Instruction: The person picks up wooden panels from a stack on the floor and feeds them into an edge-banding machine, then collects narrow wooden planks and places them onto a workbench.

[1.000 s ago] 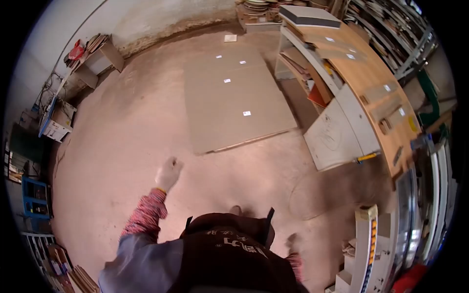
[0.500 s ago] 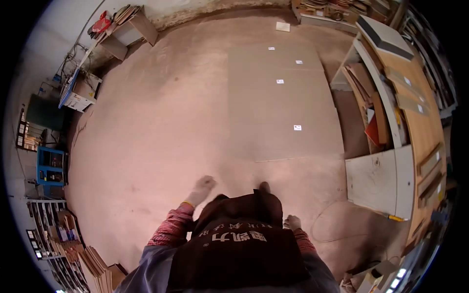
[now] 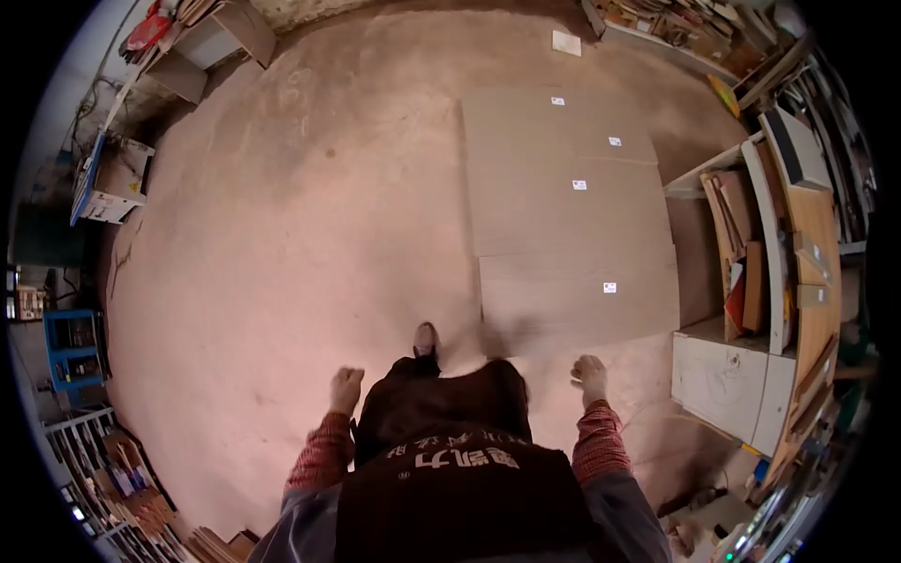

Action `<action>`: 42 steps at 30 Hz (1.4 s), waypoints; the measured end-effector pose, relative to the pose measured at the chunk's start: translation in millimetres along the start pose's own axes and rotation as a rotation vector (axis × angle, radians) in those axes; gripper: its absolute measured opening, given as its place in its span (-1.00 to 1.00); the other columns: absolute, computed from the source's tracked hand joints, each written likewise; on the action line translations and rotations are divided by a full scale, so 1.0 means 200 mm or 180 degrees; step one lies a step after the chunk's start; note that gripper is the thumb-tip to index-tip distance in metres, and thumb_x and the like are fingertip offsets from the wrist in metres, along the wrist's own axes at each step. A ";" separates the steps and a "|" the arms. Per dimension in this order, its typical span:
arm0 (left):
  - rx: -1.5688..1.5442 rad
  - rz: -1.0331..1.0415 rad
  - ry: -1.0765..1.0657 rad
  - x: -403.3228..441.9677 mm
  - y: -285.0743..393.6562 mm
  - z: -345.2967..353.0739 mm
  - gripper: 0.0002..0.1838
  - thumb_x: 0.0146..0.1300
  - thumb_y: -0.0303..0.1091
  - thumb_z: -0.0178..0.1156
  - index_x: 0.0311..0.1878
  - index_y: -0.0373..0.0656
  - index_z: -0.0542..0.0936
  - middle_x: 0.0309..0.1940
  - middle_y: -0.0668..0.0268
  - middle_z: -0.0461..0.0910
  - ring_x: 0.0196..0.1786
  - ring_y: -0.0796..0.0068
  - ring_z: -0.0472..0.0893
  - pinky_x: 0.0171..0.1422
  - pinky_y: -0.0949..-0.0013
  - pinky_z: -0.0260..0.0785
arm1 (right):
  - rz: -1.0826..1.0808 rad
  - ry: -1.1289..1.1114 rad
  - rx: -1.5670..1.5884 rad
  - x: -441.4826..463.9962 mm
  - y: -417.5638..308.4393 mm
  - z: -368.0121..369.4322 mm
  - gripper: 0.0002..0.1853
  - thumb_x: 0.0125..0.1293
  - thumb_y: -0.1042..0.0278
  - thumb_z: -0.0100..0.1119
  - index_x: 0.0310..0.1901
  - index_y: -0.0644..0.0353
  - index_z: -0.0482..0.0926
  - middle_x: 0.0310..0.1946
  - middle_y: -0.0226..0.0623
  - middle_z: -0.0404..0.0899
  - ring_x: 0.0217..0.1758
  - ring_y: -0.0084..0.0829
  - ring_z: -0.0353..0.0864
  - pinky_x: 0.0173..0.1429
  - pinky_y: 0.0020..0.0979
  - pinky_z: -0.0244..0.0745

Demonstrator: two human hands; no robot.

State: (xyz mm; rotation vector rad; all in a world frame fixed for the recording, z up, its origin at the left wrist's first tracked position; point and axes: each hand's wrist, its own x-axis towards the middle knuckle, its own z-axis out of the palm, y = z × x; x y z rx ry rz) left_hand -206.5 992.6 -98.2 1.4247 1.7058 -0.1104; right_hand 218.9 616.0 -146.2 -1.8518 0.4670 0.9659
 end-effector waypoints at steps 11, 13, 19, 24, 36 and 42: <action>0.1142 0.1719 -0.0507 1.27 1.51 -0.13 -0.54 0.35 -0.04 0.27 -0.01 -0.32 0.63 -0.23 0.03 0.71 -0.12 0.14 0.70 0.04 0.14 0.52 | 0.1622 0.0125 0.0479 0.19 -0.03 0.78 -0.85 0.50 0.27 0.06 -0.18 0.05 0.60 -0.24 -0.44 0.60 -0.35 -0.46 0.62 -0.29 -0.35 0.57; 0.1853 0.1962 -0.0572 1.47 1.76 -0.04 -0.52 0.34 0.00 0.25 -0.03 -0.32 0.63 -0.18 -0.02 0.73 -0.07 0.02 0.71 0.10 0.08 0.52 | 0.1800 0.0419 0.0346 0.30 -0.14 0.90 -0.87 0.42 0.18 0.16 -0.24 -0.01 0.56 -0.28 -0.45 0.57 -0.26 -0.50 0.59 -0.21 -0.36 0.54; 0.2449 0.2248 -0.1029 1.82 2.62 0.24 -0.46 0.30 0.03 0.22 0.07 -0.31 0.60 -0.05 -0.20 0.69 0.08 -0.21 0.67 0.20 -0.06 0.49 | 0.0546 0.0497 0.0904 0.73 -0.63 1.21 -0.88 0.45 0.13 0.13 -0.14 -0.07 0.57 -0.32 -0.52 0.55 -0.30 -0.55 0.53 -0.23 -0.35 0.48; 0.3209 0.3643 -0.1179 2.21 3.40 0.70 -0.51 0.36 -0.03 0.21 0.00 -0.37 0.58 -0.12 -0.21 0.68 0.00 -0.25 0.68 0.09 -0.05 0.50 | 0.0227 0.0844 0.1777 1.04 -1.12 1.36 -0.80 0.41 0.08 0.20 -0.07 -0.05 0.60 -0.28 -0.54 0.57 -0.28 -0.56 0.52 -0.21 -0.35 0.46; 0.3517 0.4467 -0.1626 2.91 4.78 2.88 -0.24 0.38 0.14 0.16 0.53 -0.07 0.36 0.41 -0.16 0.45 0.45 -0.15 0.46 0.53 -0.06 0.28 | 0.0489 0.1815 0.2615 2.54 -1.63 1.56 -0.47 0.50 0.05 0.13 0.35 0.22 0.46 0.28 -0.20 0.56 0.23 -0.29 0.59 0.22 -0.25 0.54; 0.4120 0.4624 -0.1547 3.18 5.03 3.57 -0.19 0.33 0.18 0.21 0.48 -0.22 0.41 0.41 -0.16 0.47 0.46 -0.16 0.45 0.54 0.01 0.28 | 0.0157 0.2887 0.1220 3.18 -2.01 1.38 -0.36 0.39 -0.03 0.21 0.28 0.35 0.46 0.09 0.10 0.63 0.21 -0.06 0.63 0.30 -0.20 0.47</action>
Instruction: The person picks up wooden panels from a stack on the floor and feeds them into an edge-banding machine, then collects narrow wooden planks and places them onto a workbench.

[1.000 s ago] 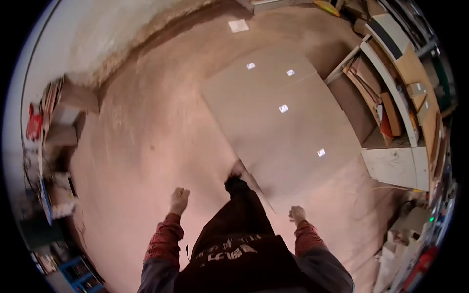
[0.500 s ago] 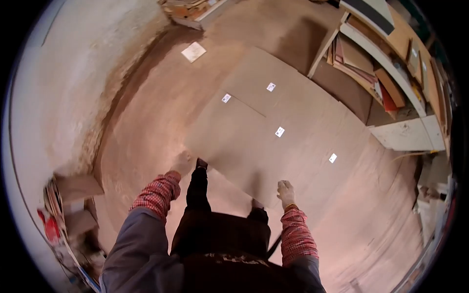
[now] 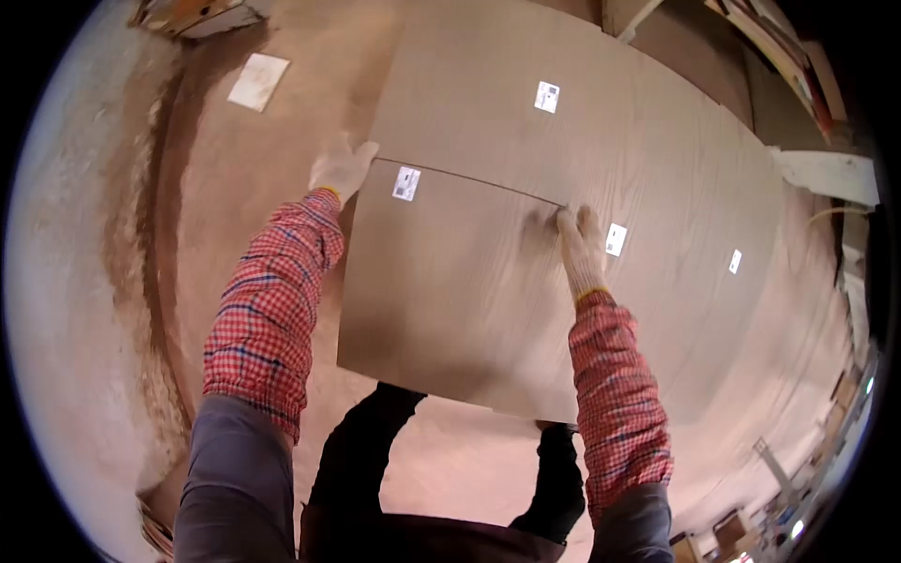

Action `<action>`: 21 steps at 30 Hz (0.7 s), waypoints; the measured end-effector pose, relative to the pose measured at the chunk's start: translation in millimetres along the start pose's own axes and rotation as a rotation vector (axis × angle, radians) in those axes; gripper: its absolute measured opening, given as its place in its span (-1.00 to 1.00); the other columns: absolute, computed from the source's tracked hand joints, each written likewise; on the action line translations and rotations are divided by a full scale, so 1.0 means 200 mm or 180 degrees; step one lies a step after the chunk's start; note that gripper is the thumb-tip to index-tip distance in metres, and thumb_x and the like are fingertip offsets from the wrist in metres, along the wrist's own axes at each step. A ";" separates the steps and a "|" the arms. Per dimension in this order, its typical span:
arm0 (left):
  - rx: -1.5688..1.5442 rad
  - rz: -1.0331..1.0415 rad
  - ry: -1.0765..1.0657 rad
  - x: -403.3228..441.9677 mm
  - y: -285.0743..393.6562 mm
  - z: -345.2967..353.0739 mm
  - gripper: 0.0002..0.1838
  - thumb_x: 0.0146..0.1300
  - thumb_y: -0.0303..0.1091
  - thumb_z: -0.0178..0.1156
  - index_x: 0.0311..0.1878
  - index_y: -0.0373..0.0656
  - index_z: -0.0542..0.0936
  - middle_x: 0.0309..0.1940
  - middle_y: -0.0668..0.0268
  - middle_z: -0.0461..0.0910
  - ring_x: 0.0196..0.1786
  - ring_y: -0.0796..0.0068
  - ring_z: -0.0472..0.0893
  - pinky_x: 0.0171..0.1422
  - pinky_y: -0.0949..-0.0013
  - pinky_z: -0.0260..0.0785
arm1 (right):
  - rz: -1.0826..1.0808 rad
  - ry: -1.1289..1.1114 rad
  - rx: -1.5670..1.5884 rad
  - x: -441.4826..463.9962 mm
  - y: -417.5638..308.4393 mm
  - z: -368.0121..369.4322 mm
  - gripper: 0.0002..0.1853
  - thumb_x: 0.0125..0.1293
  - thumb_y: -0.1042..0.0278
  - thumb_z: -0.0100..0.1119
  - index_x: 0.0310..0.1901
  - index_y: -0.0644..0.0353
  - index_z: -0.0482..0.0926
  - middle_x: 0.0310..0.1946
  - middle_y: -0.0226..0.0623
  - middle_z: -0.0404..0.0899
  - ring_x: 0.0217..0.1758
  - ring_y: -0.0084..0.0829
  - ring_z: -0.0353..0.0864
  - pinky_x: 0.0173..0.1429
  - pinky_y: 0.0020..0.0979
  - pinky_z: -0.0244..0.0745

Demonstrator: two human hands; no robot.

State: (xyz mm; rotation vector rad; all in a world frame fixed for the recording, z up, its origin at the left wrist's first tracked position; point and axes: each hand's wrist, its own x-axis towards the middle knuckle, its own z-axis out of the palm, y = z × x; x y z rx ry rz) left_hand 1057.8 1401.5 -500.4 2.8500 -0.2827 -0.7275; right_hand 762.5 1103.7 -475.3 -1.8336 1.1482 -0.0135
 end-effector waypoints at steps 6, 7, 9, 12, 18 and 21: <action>-0.1088 0.0160 0.0418 0.30 0.04 0.15 -0.15 0.33 0.21 0.18 0.40 -0.38 0.44 0.38 -0.28 0.46 0.43 -0.15 0.48 0.53 0.03 0.28 | -0.0020 0.0637 -0.0715 0.24 -0.07 0.28 -0.33 0.30 -0.04 0.25 0.27 0.35 0.47 0.11 0.19 0.61 0.18 0.14 0.61 0.30 -0.02 0.47; -0.1085 0.0174 0.0076 0.40 -0.02 0.17 -0.14 0.34 0.24 0.16 0.40 -0.40 0.44 0.37 -0.26 0.48 0.41 -0.11 0.51 0.48 0.05 0.33 | -0.0005 0.0746 -0.0981 0.22 -0.10 0.31 -0.33 0.29 -0.02 0.27 0.28 0.34 0.46 0.13 0.22 0.61 0.20 0.19 0.59 0.31 0.01 0.47; -0.1146 0.0208 -0.0301 0.44 -0.04 0.18 -0.12 0.35 0.26 0.14 0.40 -0.41 0.44 0.35 -0.24 0.50 0.39 -0.07 0.53 0.43 0.07 0.39 | 0.0265 0.0007 -0.0519 0.17 -0.15 0.28 -0.32 0.30 -0.02 0.29 0.30 0.31 0.45 0.13 0.21 0.60 0.22 0.17 0.58 0.34 0.01 0.46; -0.2039 -0.0696 -0.0819 0.27 -0.02 -0.08 -0.15 0.39 0.34 0.08 0.43 -0.25 0.46 0.28 0.07 0.59 0.25 0.09 0.58 0.22 0.12 0.52 | 0.0216 0.0452 -0.0538 -0.01 -0.10 0.42 -0.36 0.31 -0.04 0.30 0.22 0.34 0.52 0.02 0.15 0.67 0.12 0.13 0.65 0.23 -0.01 0.53; -0.2437 0.0097 -0.0951 -0.13 -0.49 -0.21 -0.23 0.53 0.23 0.03 0.53 -0.22 0.40 0.50 0.20 0.40 0.48 0.32 0.40 0.58 0.22 0.21 | 0.1015 -0.0443 0.0021 -0.34 -0.28 0.08 -0.41 0.35 -0.10 0.27 0.11 0.34 0.61 -0.08 0.08 0.73 0.06 0.02 0.71 0.16 -0.09 0.55; -0.3027 -0.0303 -0.1283 -0.57 -0.51 -0.35 -0.29 0.56 0.03 0.10 0.55 -0.31 0.34 0.51 0.17 0.38 0.49 0.28 0.38 0.58 0.29 0.19 | 0.1065 -0.0776 0.0343 -0.32 -0.18 0.02 -0.39 0.37 -0.16 0.22 0.07 0.35 0.64 -0.09 0.10 0.73 0.06 0.00 0.72 0.16 -0.12 0.56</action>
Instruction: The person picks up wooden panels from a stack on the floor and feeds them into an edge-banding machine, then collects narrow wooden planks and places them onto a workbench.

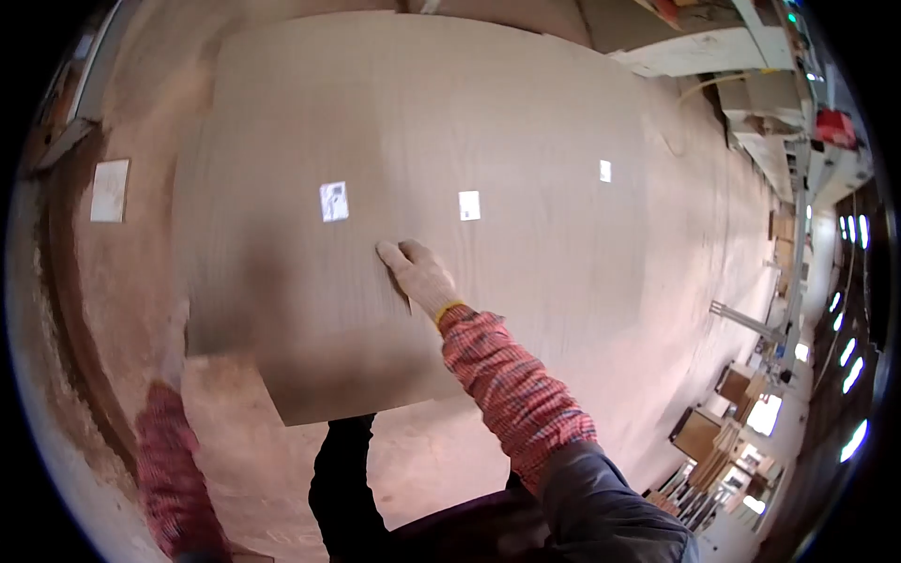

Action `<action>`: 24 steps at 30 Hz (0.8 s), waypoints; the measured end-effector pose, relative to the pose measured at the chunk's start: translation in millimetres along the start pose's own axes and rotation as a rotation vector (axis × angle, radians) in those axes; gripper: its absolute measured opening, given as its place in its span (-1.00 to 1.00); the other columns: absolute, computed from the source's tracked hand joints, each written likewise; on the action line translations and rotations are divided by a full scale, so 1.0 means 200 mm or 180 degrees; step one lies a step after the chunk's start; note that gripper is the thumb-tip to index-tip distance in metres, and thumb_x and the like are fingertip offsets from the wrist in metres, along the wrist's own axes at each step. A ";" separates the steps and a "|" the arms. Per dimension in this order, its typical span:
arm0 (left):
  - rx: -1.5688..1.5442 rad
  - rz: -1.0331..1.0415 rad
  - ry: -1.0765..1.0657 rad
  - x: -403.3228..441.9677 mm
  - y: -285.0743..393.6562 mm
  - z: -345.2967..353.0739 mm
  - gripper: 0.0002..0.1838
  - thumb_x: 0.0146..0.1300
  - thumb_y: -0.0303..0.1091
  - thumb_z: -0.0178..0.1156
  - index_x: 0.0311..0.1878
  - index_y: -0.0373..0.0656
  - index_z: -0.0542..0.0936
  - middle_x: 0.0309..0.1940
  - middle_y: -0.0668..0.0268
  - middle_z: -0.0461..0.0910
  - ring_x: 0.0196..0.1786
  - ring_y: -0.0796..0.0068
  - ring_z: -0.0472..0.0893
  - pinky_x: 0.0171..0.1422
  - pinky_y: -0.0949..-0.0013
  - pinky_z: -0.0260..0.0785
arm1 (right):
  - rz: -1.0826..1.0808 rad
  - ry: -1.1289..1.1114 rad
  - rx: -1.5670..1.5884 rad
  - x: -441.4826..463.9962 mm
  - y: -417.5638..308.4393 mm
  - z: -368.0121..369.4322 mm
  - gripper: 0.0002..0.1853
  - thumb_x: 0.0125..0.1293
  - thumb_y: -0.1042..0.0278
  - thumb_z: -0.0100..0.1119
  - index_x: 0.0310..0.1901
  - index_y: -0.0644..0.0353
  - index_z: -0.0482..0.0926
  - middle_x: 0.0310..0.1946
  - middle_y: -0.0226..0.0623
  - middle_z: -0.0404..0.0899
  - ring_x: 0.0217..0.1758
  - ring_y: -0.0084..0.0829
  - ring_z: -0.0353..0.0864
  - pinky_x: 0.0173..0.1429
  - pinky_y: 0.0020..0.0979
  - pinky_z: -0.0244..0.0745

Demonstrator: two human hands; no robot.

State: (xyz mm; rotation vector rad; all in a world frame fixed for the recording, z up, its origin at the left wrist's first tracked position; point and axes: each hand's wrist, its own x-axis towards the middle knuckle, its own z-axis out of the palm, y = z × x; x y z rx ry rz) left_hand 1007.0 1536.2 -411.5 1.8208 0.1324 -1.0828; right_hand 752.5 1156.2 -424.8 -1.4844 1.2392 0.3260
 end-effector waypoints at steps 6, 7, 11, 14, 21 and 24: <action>-0.0435 -0.0395 0.0753 -0.82 -0.17 0.34 -0.42 0.53 -0.07 0.17 0.39 -0.35 0.49 0.23 0.23 0.54 0.19 0.31 0.53 0.31 0.22 0.45 | 0.0069 -0.0103 -0.0208 -0.17 0.06 -0.16 -0.30 0.36 -0.26 0.11 0.12 0.32 0.68 0.04 0.24 0.69 0.19 0.12 0.67 0.28 -0.03 0.51; -0.0205 -0.0428 0.0953 -0.95 -0.21 0.36 -0.44 0.52 -0.08 0.17 0.35 -0.35 0.51 0.18 0.24 0.56 0.15 0.31 0.54 0.28 0.22 0.47 | 0.0122 -0.0247 -0.0228 -0.33 0.03 -0.25 -0.30 0.36 -0.26 0.10 0.13 0.31 0.69 0.06 0.25 0.68 0.21 0.11 0.67 0.29 -0.03 0.51; 0.0035 -0.0583 0.1176 -1.62 -0.33 0.59 -0.56 0.51 -0.04 0.16 0.08 -0.31 0.57 0.01 0.33 0.57 0.02 0.45 0.53 0.08 0.27 0.45 | 0.0051 -0.0522 -0.0045 -0.78 0.51 -0.43 -0.28 0.39 -0.27 0.06 0.19 0.32 0.64 0.07 0.26 0.67 0.22 0.13 0.66 0.33 -0.06 0.48; 0.0172 -0.0700 0.1020 -2.15 -0.44 0.81 -0.41 0.53 -0.05 0.12 0.36 -0.38 0.45 0.24 0.14 0.51 0.24 0.25 0.49 0.30 0.19 0.40 | -0.0030 -0.0247 -0.0039 -1.16 1.05 -0.58 -0.23 0.40 -0.35 0.00 0.16 0.33 0.66 0.07 0.32 0.65 0.29 0.22 0.57 0.38 0.00 0.41; 0.1570 -0.0066 0.0434 -2.42 -0.74 1.48 -0.44 0.42 0.02 0.23 0.19 -0.32 0.65 -0.05 0.12 0.71 0.03 0.27 0.70 -0.01 0.17 0.62 | 0.1139 -0.0083 0.0997 -1.97 1.52 -1.66 -0.34 0.38 -0.13 0.18 0.06 0.48 0.69 -0.14 0.05 0.78 0.01 -0.13 0.78 0.19 -0.17 0.61; 0.0708 -0.0471 -0.0340 -2.76 0.23 2.23 -0.48 0.44 -0.02 0.19 0.17 -0.33 0.65 -0.01 0.16 0.70 0.05 0.31 0.65 0.10 0.19 0.53 | 0.1257 0.0842 0.0940 -2.35 1.51 -2.17 -0.37 0.36 -0.08 0.23 0.05 0.50 0.69 -0.21 -0.08 0.77 -0.05 -0.19 0.77 0.10 -0.17 0.63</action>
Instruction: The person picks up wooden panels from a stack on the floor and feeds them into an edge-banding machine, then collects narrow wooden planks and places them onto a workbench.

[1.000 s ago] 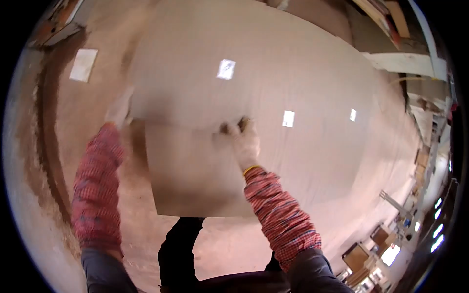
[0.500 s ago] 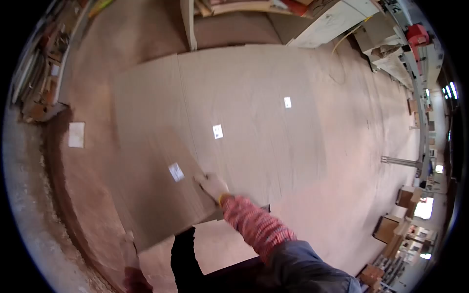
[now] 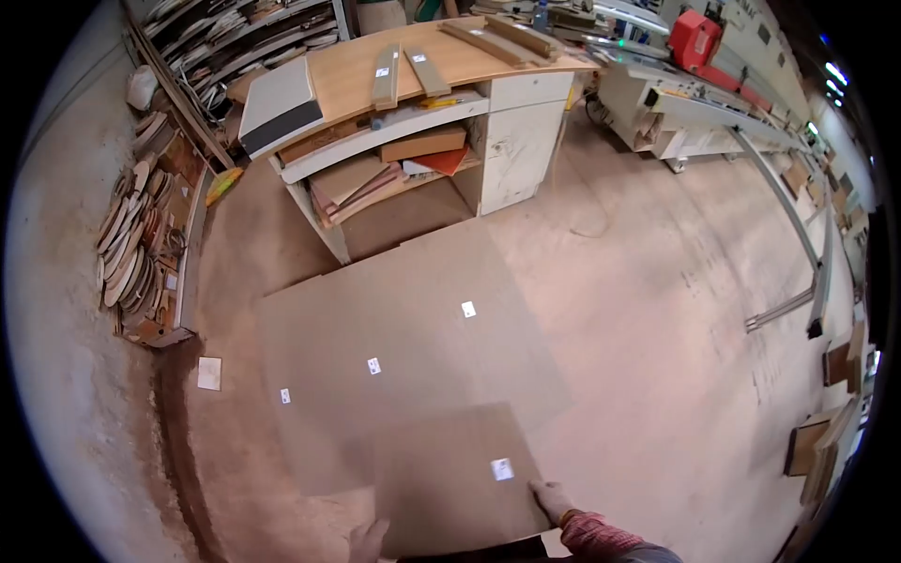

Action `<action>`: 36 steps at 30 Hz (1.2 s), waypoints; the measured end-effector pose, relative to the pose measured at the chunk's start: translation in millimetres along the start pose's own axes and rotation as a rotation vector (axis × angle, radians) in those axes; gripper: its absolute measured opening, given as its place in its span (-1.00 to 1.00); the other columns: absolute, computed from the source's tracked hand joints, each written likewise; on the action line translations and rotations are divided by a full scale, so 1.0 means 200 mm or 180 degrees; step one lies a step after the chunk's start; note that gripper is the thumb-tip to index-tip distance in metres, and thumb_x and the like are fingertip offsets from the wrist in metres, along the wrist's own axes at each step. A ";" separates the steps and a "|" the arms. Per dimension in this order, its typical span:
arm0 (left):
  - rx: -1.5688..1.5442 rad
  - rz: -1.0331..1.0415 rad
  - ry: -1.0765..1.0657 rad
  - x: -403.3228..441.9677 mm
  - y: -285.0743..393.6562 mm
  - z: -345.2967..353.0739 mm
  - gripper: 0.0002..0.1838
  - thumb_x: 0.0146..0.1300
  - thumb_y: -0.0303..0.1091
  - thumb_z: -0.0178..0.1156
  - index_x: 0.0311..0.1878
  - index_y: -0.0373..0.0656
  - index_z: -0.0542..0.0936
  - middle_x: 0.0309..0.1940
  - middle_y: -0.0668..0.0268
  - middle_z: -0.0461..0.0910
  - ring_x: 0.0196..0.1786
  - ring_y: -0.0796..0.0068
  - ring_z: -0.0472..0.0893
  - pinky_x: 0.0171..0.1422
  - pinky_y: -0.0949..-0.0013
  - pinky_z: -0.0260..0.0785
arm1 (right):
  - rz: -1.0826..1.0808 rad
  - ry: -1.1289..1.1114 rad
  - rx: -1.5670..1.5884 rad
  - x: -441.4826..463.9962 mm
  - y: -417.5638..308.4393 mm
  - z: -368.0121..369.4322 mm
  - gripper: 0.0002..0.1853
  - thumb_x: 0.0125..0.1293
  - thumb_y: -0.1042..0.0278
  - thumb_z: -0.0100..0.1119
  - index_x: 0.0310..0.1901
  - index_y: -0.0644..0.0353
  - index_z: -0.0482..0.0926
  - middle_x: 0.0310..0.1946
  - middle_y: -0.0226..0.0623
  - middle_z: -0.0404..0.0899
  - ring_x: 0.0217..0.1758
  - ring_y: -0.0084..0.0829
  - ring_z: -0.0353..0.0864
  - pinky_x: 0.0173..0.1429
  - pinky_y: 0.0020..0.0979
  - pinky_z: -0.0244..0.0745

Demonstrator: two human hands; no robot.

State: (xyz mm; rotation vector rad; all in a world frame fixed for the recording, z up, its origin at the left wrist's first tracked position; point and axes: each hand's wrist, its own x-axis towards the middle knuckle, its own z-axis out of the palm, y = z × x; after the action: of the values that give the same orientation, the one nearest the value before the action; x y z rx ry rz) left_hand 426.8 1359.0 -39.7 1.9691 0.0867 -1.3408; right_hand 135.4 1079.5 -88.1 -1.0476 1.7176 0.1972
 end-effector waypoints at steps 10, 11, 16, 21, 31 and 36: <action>0.1633 0.1962 -0.0576 0.27 0.63 1.10 -0.57 0.37 -0.03 0.26 -0.28 -0.29 0.74 -0.44 0.23 0.71 -0.31 0.42 0.64 -0.13 0.23 0.46 | 0.0159 0.1138 0.2263 -0.10 0.55 -0.95 -0.44 0.40 -0.01 0.22 0.08 0.44 0.69 -0.10 -0.08 0.75 -0.02 -0.22 0.69 0.13 -0.21 0.56; 0.1598 0.1809 -0.0625 0.22 0.72 1.21 -0.55 0.38 -0.02 0.25 -0.29 -0.32 0.73 -0.45 0.20 0.70 -0.31 0.43 0.64 -0.13 0.20 0.45 | 0.0041 0.1285 0.2165 0.04 0.71 -0.98 -0.34 0.34 -0.13 0.25 0.11 0.45 0.68 -0.01 0.01 0.74 0.05 -0.16 0.70 0.19 -0.17 0.54; 0.1808 0.2232 -0.0577 0.04 1.15 1.92 -0.52 0.42 -0.06 0.21 -0.30 -0.42 0.67 -0.48 0.22 0.68 -0.33 0.50 0.59 -0.17 0.22 0.43 | 0.0409 0.1300 0.1525 0.35 0.81 -1.44 -0.26 0.35 -0.19 0.24 0.22 0.45 0.62 0.15 0.19 0.68 0.25 0.02 0.66 0.31 -0.11 0.48; 0.1635 0.1989 -0.0648 -0.22 1.57 2.65 -0.55 0.44 -0.09 0.19 -0.27 -0.41 0.67 -0.44 0.29 0.67 -0.29 0.52 0.57 -0.12 0.24 0.44 | 0.0182 0.1338 0.1472 0.42 0.61 -2.29 -0.22 0.36 -0.32 0.15 0.23 0.35 0.64 0.16 0.22 0.66 0.25 0.06 0.65 0.31 -0.09 0.48; -0.1372 0.0435 -0.2053 0.04 2.27 3.51 -0.46 0.38 -0.08 0.36 0.32 -0.16 0.56 0.17 0.16 0.66 0.20 0.14 0.66 0.27 -0.06 0.57 | -0.0958 0.2202 0.1373 0.70 -0.24 -3.52 -0.31 0.42 -0.26 0.06 0.07 0.36 0.66 -0.08 0.16 0.72 0.08 0.01 0.71 0.19 -0.04 0.50; -0.1496 0.0980 -0.2441 0.25 2.65 3.96 -0.40 0.37 -0.12 0.36 0.39 -0.16 0.49 0.24 0.14 0.62 0.23 0.12 0.64 0.30 -0.11 0.56 | -0.1543 0.1842 0.1792 1.27 -0.72 -4.09 -0.45 0.45 -0.11 0.14 -0.03 0.37 0.65 -0.24 -0.03 0.69 -0.09 -0.29 0.68 0.05 -0.25 0.51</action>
State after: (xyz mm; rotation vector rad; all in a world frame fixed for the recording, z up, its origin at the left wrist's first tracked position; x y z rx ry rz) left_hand 65.6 480.8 57.4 0.9551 -0.2372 -1.5941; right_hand -340.3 374.8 94.4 -1.1032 1.7856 -0.9263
